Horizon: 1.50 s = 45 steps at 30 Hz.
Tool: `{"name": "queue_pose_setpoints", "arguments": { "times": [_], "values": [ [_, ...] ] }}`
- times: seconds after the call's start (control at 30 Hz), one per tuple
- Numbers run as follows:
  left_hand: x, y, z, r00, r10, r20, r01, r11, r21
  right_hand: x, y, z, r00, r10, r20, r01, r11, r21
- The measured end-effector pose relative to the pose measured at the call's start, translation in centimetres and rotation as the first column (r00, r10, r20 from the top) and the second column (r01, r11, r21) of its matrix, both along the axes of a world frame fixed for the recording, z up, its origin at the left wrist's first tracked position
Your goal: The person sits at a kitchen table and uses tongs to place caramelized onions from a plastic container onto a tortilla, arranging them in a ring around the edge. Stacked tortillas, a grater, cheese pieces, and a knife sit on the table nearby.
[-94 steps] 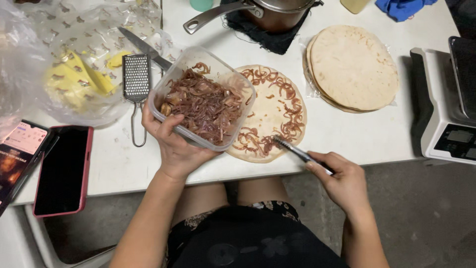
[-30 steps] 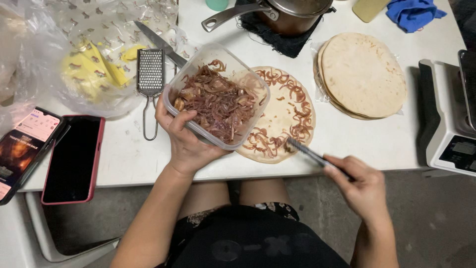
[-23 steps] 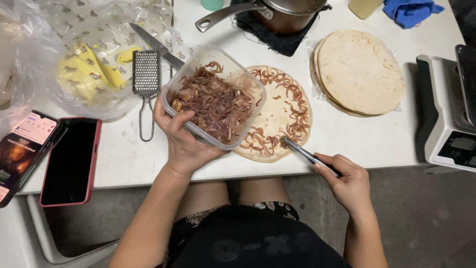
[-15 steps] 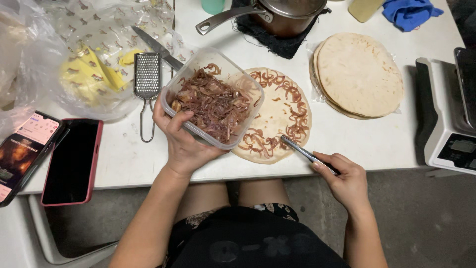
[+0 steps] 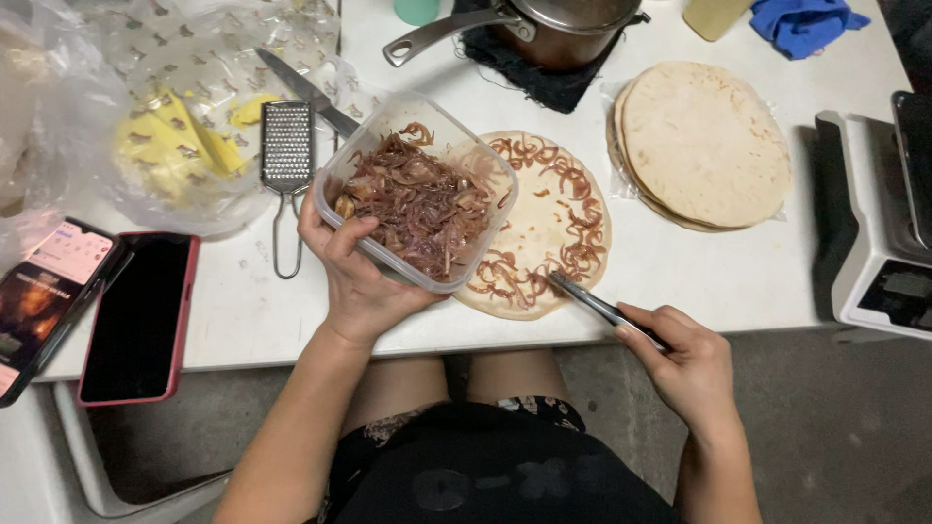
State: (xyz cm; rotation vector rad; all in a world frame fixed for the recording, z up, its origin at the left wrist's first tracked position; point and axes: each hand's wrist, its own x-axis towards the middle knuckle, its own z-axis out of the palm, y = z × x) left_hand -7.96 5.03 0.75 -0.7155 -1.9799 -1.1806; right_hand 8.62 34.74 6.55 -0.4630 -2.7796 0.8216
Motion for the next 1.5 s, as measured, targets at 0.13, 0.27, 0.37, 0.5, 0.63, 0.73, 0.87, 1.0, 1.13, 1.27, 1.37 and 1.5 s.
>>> {"name": "queue_pose_setpoints", "arguments": {
  "times": [0.13,0.27,0.37,0.5,0.63,0.73,0.87,1.0,1.13,1.27,1.37,1.5],
  "values": [
    [0.0,0.1,-0.1,1.000,0.003,0.011,-0.003,1.000,-0.012,0.1,0.0,0.0,0.993,-0.036,0.117,0.037,0.999,-0.012],
    [0.0,-0.1,-0.2,1.000,0.025,0.003,-0.025,1.000,-0.008,-0.1,0.0,0.2,0.999,0.044,-0.025,-0.044,0.999,-0.014],
    [0.0,0.0,-0.2,1.000,0.020,-0.004,-0.020,1.000,-0.003,-0.6,-0.4,-0.1,0.998,0.056,-0.024,-0.056,0.998,0.016],
    [0.1,0.0,-0.3,1.000,0.012,0.002,-0.012,1.000,0.014,-0.8,-0.6,-0.3,0.997,0.074,-0.022,-0.074,0.997,-0.003],
    [0.1,-0.2,-0.3,1.000,0.022,0.013,-0.022,1.000,-0.007,-0.8,-0.5,-0.2,0.996,0.073,-0.051,-0.073,0.997,0.004],
    [0.2,-0.1,-0.4,1.000,0.025,0.002,-0.025,1.000,-0.015,-0.6,-0.7,-0.3,0.994,0.108,-0.030,-0.109,0.994,-0.029],
    [0.1,0.1,-0.4,0.999,0.049,-0.011,-0.049,0.999,-0.013,0.1,-0.5,-0.4,0.997,0.074,-0.025,-0.075,0.997,-0.021],
    [0.1,-0.1,-0.3,1.000,0.003,-0.008,-0.003,1.000,-0.009,0.4,0.1,-0.5,1.000,0.028,-0.001,-0.028,1.000,-0.011],
    [0.1,0.0,-0.3,1.000,0.017,-0.015,-0.017,1.000,-0.025,0.0,0.5,-1.0,0.998,0.045,-0.051,-0.043,0.998,0.035],
    [0.2,0.0,-0.3,0.998,0.065,-0.011,-0.065,0.997,-0.050,0.2,1.1,-1.2,0.995,0.041,-0.088,-0.047,0.997,-0.065],
    [0.2,0.0,-0.2,0.998,0.068,-0.009,-0.068,0.996,-0.051,0.1,1.1,-1.5,0.992,0.051,-0.112,-0.060,0.996,-0.073],
    [0.2,0.2,-0.2,0.999,0.045,-0.017,-0.046,0.998,-0.040,-0.4,0.5,-2.1,0.990,0.089,-0.114,-0.094,0.995,-0.036]
  ]
}}
